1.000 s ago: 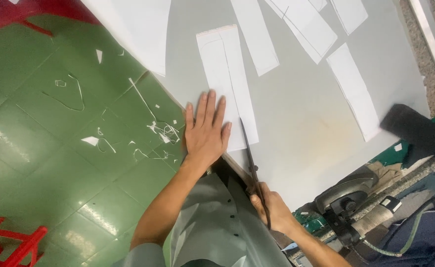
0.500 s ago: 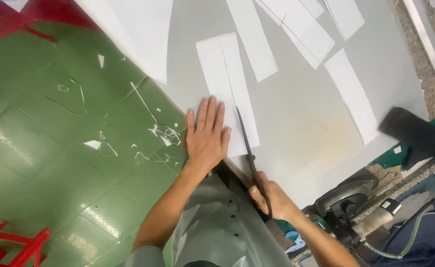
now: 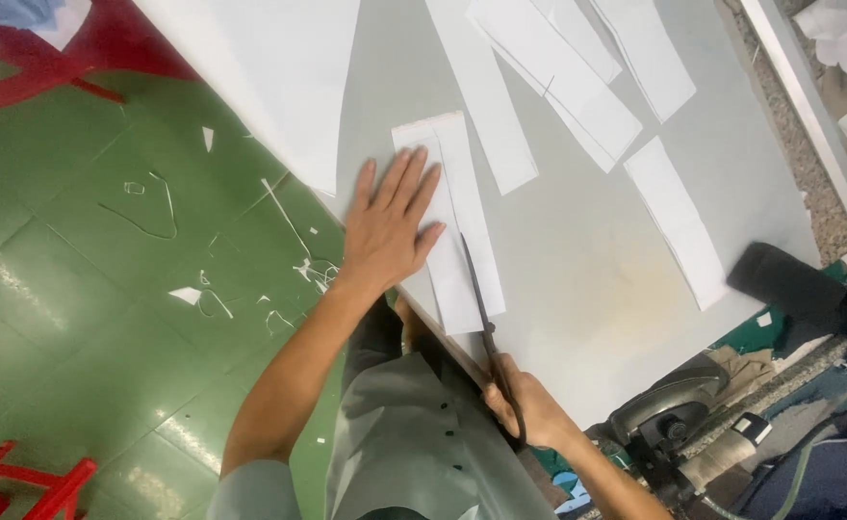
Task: The person uses large shears to cut a large sheet of white paper marked with pencil lines into long strips. The person repeatedly repositions the paper and cuts along the marked lines, separating the sheet into multiple pieces on the work table.
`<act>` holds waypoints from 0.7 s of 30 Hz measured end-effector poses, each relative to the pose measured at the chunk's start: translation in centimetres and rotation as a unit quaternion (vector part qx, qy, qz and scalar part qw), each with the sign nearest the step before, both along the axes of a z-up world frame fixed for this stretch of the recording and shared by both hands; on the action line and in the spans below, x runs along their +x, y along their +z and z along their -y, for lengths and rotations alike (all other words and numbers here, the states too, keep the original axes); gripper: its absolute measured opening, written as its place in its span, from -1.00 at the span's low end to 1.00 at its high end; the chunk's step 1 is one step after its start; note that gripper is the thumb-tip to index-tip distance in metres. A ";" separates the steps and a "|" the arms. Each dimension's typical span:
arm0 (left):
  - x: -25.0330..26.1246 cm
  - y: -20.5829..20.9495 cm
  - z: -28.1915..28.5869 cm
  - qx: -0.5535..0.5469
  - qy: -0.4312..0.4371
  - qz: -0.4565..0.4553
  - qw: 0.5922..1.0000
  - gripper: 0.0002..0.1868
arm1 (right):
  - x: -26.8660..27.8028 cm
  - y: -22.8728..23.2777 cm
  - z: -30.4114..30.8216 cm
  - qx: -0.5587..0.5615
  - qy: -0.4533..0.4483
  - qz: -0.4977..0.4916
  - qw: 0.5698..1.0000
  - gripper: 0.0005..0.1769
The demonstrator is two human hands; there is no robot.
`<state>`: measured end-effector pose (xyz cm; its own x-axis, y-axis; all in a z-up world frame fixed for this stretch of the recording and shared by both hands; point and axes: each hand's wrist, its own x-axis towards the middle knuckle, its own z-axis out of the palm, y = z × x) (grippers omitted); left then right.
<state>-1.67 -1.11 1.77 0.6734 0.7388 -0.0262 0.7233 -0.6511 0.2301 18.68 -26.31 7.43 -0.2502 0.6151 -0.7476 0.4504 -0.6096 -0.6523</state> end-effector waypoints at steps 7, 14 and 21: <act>0.0 0.4 -0.2 0.003 0.001 -0.001 1.000 -0.28 | -0.3 -0.7 0.0 -0.004 -0.002 0.017 1.000 -0.39; 0.0 0.6 -0.3 0.024 0.003 0.017 1.000 -0.31 | -0.7 0.3 -0.8 -0.029 -0.024 0.031 0.999 -0.42; -0.1 0.4 -0.3 0.026 0.000 -0.028 0.999 -0.29 | 0.2 1.2 -1.7 -0.029 -0.006 -0.003 1.000 -0.39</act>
